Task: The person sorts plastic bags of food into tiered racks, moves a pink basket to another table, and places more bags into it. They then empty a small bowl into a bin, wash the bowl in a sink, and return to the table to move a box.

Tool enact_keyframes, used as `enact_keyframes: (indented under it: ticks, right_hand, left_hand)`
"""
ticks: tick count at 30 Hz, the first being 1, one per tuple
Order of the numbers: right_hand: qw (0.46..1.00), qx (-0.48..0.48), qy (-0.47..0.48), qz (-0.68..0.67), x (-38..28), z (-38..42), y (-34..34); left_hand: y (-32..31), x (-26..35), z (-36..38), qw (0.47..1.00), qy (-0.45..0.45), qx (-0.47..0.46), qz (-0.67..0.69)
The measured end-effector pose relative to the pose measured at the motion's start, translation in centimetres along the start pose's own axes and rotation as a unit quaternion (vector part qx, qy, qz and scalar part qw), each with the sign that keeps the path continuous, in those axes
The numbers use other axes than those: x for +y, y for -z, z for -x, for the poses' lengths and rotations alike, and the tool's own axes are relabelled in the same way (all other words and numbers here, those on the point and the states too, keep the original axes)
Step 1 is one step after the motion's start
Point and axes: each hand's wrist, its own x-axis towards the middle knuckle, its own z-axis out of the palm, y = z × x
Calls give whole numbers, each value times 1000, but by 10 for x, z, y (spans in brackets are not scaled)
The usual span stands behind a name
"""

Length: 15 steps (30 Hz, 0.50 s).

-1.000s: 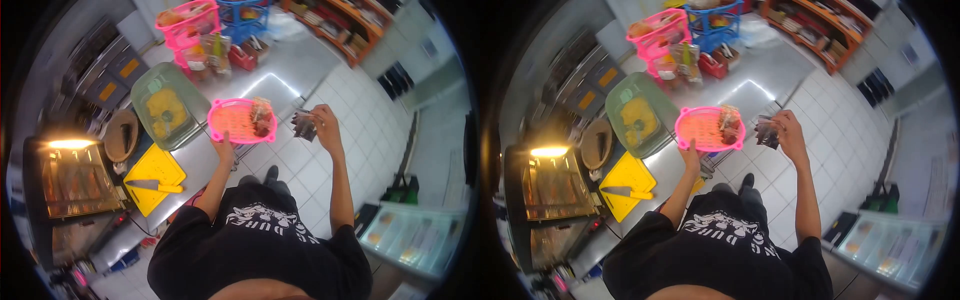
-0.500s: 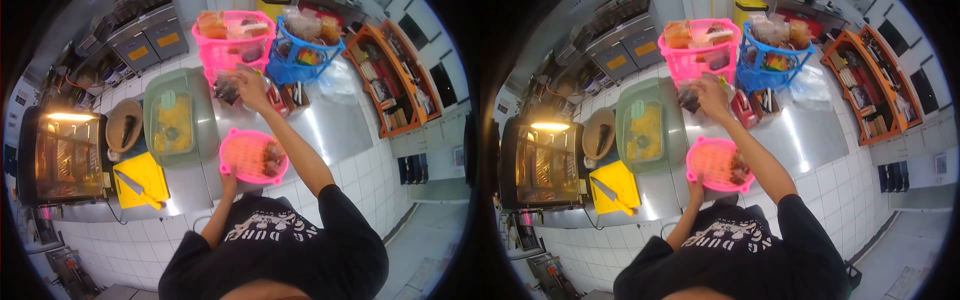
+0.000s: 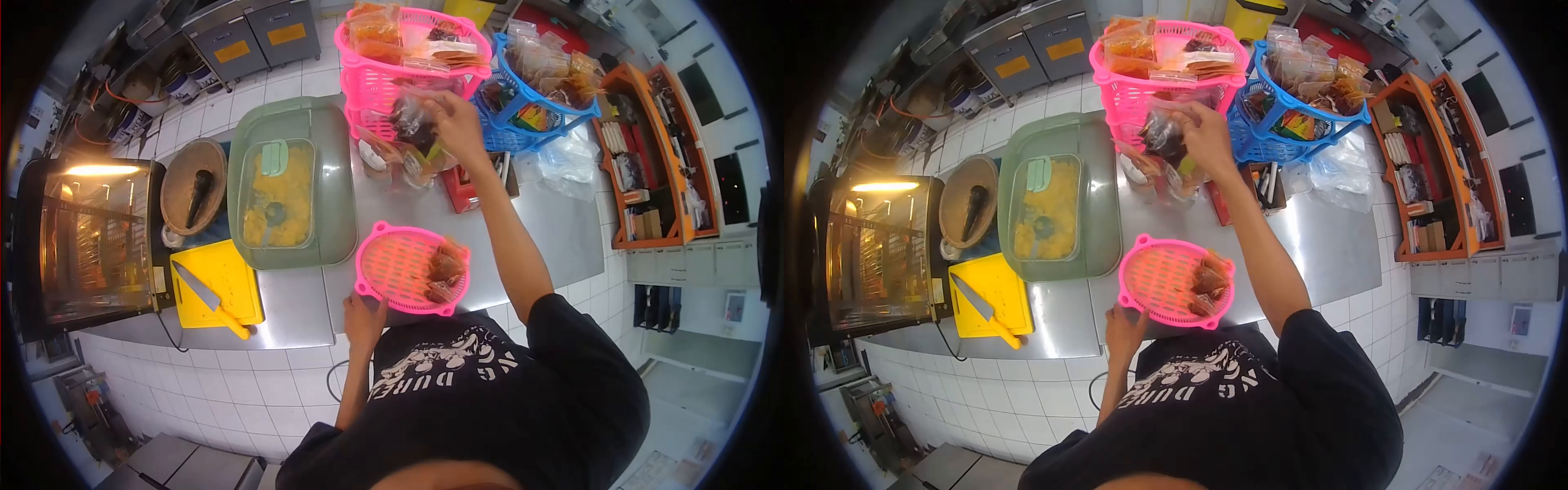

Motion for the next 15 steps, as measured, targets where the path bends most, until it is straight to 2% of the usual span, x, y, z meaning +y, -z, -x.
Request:
enact_keyframes:
  ticks: [2,4,6,7,8,10,12,15]
  right_hand:
    - [995,29,4,-90,-2,6,14]
    - [995,27,4,-95,5,8,27]
    - [994,73,37,-78,6,13,36]
    - [993,77,12,-90,1,18,40]
    - [993,76,14,-89,-1,24,44]
    - [992,106,19,-70,-4,34,55]
    - [995,94,22,-31,-3,47,71]
    - [995,92,-15,-37,5,59,87]
  left_hand:
    - [46,34,-7,999,-4,-17,-32]
    - [69,71,-42,978,-138,-16,157]
    - [83,131,-100,922,-241,36,302]
    - [96,168,-130,890,-301,96,329]
    - [91,193,-168,900,-276,71,330]
    - [60,239,-259,848,-375,235,291]
    - [38,262,-334,918,-350,156,105]
    - [23,279,-403,926,-349,112,96]
